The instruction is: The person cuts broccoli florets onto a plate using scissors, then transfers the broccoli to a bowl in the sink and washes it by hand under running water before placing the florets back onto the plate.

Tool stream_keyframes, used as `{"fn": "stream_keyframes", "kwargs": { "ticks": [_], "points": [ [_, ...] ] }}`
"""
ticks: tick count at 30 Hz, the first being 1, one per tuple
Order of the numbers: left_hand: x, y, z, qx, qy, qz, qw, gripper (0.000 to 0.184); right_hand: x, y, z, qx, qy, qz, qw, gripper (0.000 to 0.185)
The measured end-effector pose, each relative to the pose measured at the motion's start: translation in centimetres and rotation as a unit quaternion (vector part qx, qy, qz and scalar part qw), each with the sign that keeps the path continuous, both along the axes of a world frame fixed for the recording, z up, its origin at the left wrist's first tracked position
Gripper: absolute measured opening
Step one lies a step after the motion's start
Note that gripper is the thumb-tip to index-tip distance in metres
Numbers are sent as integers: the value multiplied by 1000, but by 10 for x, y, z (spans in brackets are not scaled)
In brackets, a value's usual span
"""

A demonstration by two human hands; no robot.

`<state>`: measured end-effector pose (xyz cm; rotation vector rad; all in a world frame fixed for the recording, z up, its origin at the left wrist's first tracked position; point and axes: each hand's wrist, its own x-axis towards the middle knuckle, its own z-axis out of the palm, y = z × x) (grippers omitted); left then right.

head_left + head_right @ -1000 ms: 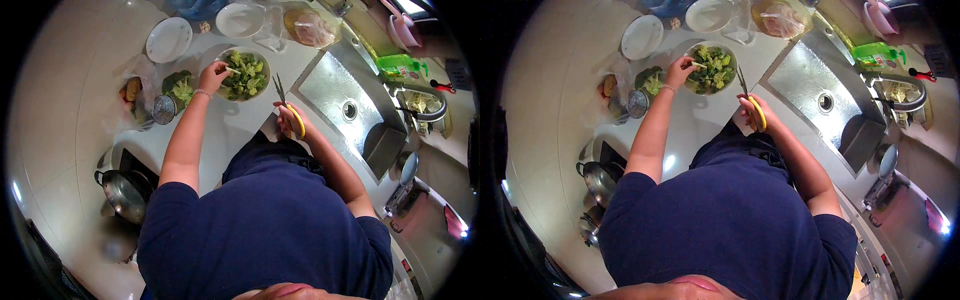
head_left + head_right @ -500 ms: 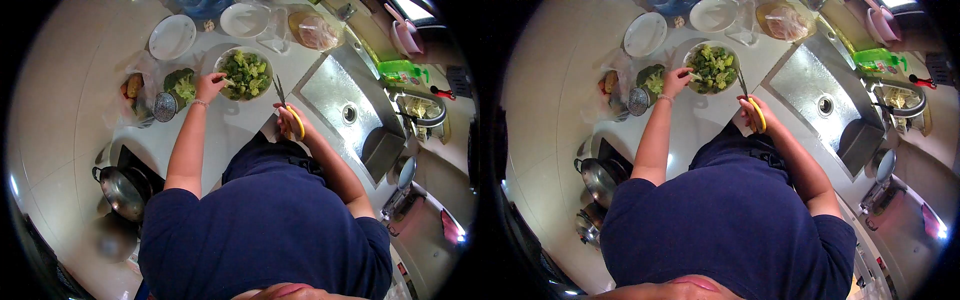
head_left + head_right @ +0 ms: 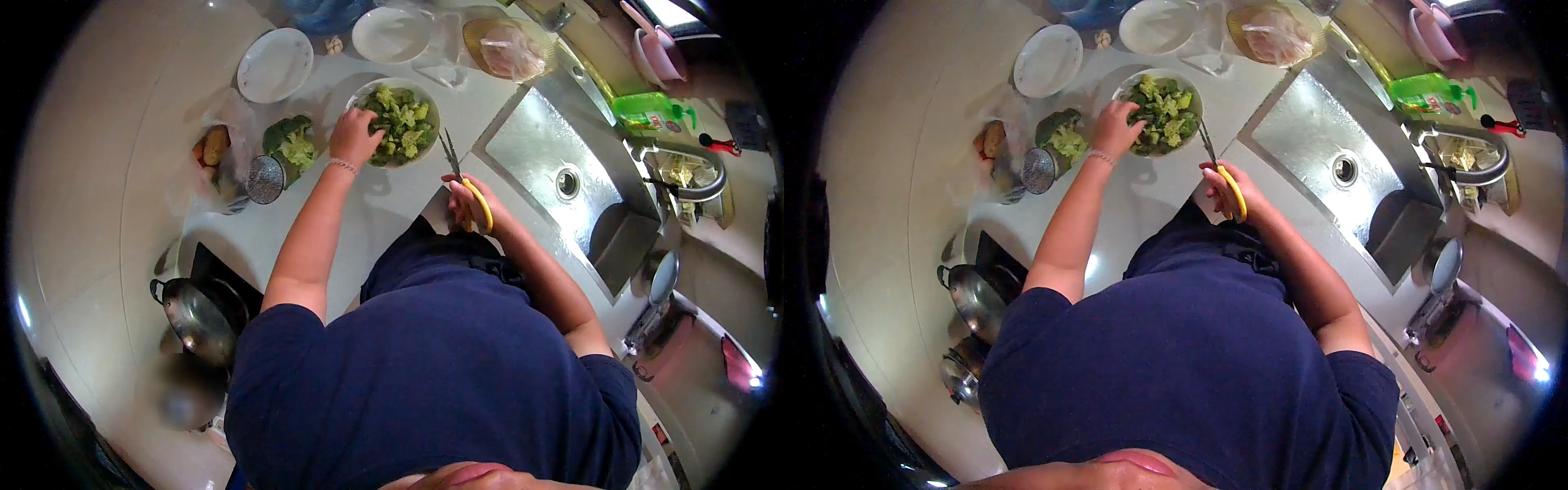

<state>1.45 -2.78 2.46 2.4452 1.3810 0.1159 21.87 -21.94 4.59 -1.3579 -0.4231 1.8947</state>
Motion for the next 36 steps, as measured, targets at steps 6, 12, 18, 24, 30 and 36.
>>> {"fn": "stream_keyframes", "kwargs": {
  "ticks": [6, 12, 18, 24, 30, 36],
  "points": [
    [15, 6, -18, 10, 35, -30, 999, 18, 0, -3, 1, -3, -20, 4, 1000, 38],
    [-5, 22, -15, -176, -213, 150, 949, 11, 4, -8, -2, -23, -3, -28, 999, 37],
    [6, 13, -6, 28, -131, 30, 991, 19, 1, -3, -2, -43, -9, 9, 999, 36],
    [81, 7, -17, 47, -5, -108, 993, 30, 0, 2, 5, -13, -23, 7, 1000, 37],
    [86, 22, -33, 11, -22, -97, 995, 32, 9, -8, 12, -16, -18, -43, 999, 39],
    [50, 6, 2, -311, -466, 113, 821, 19, 7, 2, 5, -19, 5, -36, 999, 39]
  ]
}}
